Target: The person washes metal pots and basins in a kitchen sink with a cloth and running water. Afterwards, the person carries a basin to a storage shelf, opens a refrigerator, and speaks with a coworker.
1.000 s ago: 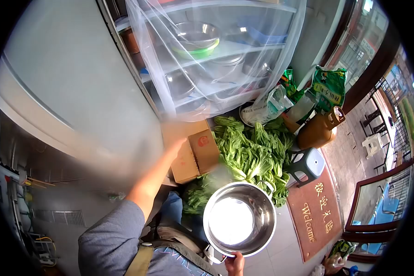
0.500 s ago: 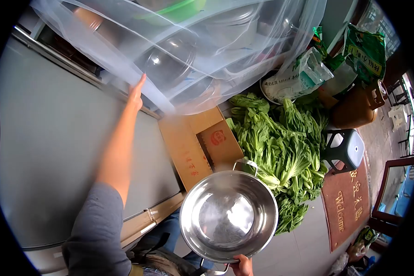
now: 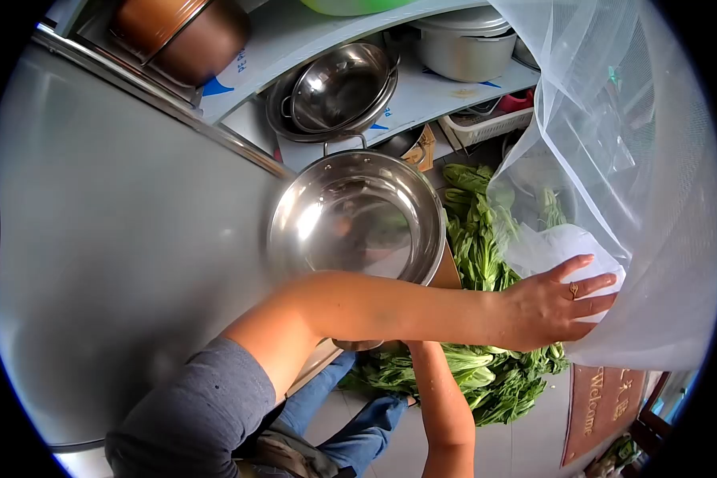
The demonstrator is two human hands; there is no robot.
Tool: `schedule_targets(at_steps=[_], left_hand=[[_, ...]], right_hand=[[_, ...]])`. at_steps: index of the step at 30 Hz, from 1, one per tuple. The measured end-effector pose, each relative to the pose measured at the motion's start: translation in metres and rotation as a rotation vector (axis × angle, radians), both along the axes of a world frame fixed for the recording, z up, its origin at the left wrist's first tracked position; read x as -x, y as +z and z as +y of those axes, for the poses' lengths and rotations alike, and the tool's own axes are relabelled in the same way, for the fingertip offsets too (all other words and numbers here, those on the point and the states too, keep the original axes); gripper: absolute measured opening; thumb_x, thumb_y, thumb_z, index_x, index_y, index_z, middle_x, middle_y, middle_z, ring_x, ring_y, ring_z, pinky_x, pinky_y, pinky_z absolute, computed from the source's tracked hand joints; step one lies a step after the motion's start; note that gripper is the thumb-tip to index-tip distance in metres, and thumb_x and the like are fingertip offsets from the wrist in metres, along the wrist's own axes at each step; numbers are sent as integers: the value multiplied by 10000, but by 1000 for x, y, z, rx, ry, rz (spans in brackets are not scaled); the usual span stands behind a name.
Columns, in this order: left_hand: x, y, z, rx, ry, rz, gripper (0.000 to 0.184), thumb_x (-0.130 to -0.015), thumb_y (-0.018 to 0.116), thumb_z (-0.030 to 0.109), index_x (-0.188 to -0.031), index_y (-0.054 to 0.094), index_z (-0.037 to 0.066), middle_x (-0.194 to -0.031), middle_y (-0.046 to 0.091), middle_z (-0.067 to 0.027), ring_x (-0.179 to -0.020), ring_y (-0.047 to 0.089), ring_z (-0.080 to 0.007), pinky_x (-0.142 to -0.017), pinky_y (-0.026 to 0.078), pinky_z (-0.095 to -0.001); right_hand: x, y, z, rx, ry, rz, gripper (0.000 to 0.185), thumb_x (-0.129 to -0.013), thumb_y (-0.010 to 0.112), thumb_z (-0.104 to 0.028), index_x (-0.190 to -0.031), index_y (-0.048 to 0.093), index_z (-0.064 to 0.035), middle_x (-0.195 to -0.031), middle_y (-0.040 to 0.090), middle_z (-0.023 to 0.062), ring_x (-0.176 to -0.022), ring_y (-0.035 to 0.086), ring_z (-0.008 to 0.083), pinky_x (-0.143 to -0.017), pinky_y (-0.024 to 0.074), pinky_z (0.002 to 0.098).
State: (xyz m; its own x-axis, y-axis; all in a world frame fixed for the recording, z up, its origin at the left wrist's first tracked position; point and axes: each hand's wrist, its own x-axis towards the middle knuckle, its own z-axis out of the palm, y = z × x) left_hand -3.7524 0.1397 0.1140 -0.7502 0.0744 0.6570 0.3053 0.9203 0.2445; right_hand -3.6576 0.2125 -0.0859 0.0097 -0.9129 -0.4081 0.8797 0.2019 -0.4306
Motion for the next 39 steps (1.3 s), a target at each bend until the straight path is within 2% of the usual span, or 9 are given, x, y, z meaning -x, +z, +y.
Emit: schedule_targets(at_steps=[2, 7, 14, 17, 23, 30, 33, 34, 39], left_hand=[[-23, -12, -30, 58, 175, -260, 538, -713, 512, 153, -1226, 347, 172, -1334, 211, -208, -1242, 175, -401, -983, 74, -577], [-76, -59, -89, -271, 59, -759, 316, -704, 511, 112, -1016, 536, 65, -1192, 408, -204, -1124, 361, -386, -936, 157, -538], [-204, -131, -254, -1337, 1340, 6, 428, -725, 533, 146, -1116, 436, 2, -1183, 420, -154, -1060, 407, -299, -851, 337, -410], [-239, -137, -283, -2030, 1481, 408, 512, -751, 572, 219, -1187, 386, 27, -1217, 387, -109, -1091, 382, -275, -852, 381, -405], [-274, -196, -329, -2251, 1093, 705, 735, -725, 656, 324, -1278, 228, 96, -1306, 179, -194, -1155, 284, -322, -917, 343, -439], [-226, -175, -304, -2269, 957, 886, 110, -689, 571, 41, -757, 489, 15, -763, 508, -124, -743, 486, -258, -736, 499, -418], [-233, -154, -288, -2313, 934, 758, 118, -688, 522, 56, -765, 463, -11, -800, 506, -155, -785, 496, -272, -760, 495, -432], [-235, -150, -281, -2275, 939, 819, 224, -700, 506, 81, -832, 454, -92, -982, 449, -258, -960, 447, -416, -854, 439, -465], [-245, -108, -232, -2237, 819, 738, 176, -654, 487, 51, -771, 388, -34, -890, 465, -192, -925, 476, -334, -902, 395, -448]], right_hand=[[23, -73, -17, -90, -61, 179, 324, -823, 495, -270, -1035, 491, -25, -925, 559, 89, -811, 556, 193, -680, 475, 304], [49, 27, -93, -142, -369, 113, 357, -823, 502, -310, -1088, 462, -75, -956, 546, 73, -780, 557, 204, -652, 479, 322], [102, 32, -115, -263, -243, 245, 270, -771, 498, -186, -992, 448, -38, -885, 521, 115, -697, 541, 237, -571, 473, 337], [117, 29, -119, -265, -210, 231, 234, -757, 474, -137, -952, 451, -9, -855, 523, 128, -692, 538, 241, -566, 466, 338], [131, 26, -126, -277, -184, 228, 169, -730, 425, -38, -872, 456, 48, -795, 528, 156, -682, 532, 249, -555, 452, 339], [131, 23, -119, -386, -171, 359, 169, -720, 412, -30, -861, 461, 48, -790, 535, 157, -671, 536, 253, -532, 451, 352], [135, 17, -110, -394, -166, 382, 178, -713, 406, -55, -851, 463, 41, -774, 540, 151, -638, 544, 255, -525, 458, 357], [138, 12, -107, -395, -167, 378, 180, -712, 406, -63, -849, 464, 40, -768, 542, 149, -631, 545, 254, -526, 458, 356], [144, 1, -104, -356, -177, 376, 183, -708, 410, -78, -844, 468, 30, -758, 543, 140, -612, 541, 247, -542, 466, 351]])
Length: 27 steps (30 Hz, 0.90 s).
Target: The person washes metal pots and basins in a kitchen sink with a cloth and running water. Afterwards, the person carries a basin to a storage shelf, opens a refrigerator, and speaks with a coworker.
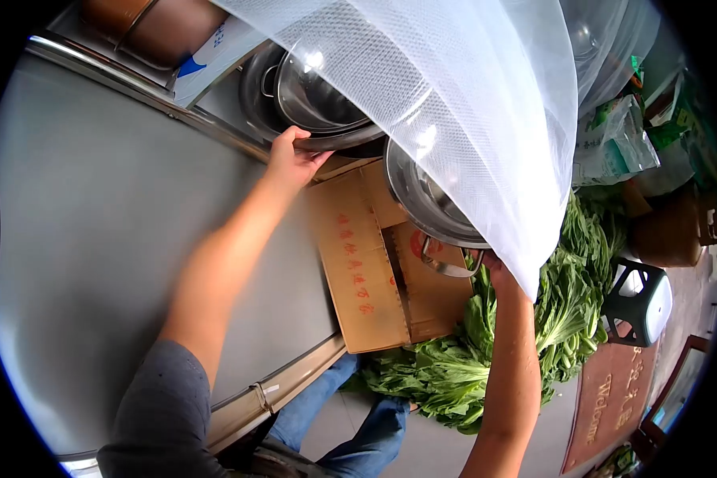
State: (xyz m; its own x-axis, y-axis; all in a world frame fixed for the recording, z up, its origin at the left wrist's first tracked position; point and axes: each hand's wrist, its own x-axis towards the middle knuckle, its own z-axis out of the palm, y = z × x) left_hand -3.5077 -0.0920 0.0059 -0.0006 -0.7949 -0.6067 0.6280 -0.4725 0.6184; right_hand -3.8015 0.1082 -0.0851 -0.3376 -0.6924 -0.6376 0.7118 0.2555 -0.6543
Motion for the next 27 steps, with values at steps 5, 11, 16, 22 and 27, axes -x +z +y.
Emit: schedule_targets(at_steps=[5, 11, 16, 22, 27], left_hand=[[22, 39, 28, 0, -80, 85, 215, -645, 484, 40, -804, 399, -77, -931, 458, -211, -925, 486, -325, -924, 379, -439], [45, 59, 64, -60, -30, 121, 205, -646, 491, 32, -808, 424, -74, -920, 479, -212, -907, 499, -322, -894, 393, -442], [26, 42, 63, -114, 49, 50, 195, -619, 514, 35, -781, 433, -38, -868, 483, -175, -851, 496, -295, -898, 377, -441], [1, 18, 41, -120, 163, -8, 188, -627, 518, 9, -802, 447, 9, -875, 444, -121, -827, 482, -254, -835, 426, -429], [-5, 10, 30, -150, 202, -31, 203, -638, 523, 21, -827, 450, 0, -866, 440, -112, -809, 485, -239, -814, 452, -417]], right_hand=[[-25, 17, -22, 87, 21, 13, 202, -709, 412, -60, -898, 457, -4, -869, 532, 127, -670, 539, 232, -566, 483, 344], [-66, 17, -72, 204, 223, 22, 230, -814, 491, -171, -1022, 469, -75, -905, 534, 74, -780, 551, 201, -565, 500, 323], [-113, 40, -109, 141, 279, 56, 244, -836, 504, -258, -1003, 477, -82, -876, 540, 67, -747, 558, 194, -564, 505, 310], [-141, -6, -146, 290, 327, -118, 203, -845, 481, -143, -1033, 458, -69, -946, 523, 80, -860, 535, 199, -675, 501, 321], [-155, -15, -152, 498, 97, -333, 260, -834, 512, -166, -1084, 445, -146, -1028, 471, 22, -934, 454, 132, -760, 409, 278]])
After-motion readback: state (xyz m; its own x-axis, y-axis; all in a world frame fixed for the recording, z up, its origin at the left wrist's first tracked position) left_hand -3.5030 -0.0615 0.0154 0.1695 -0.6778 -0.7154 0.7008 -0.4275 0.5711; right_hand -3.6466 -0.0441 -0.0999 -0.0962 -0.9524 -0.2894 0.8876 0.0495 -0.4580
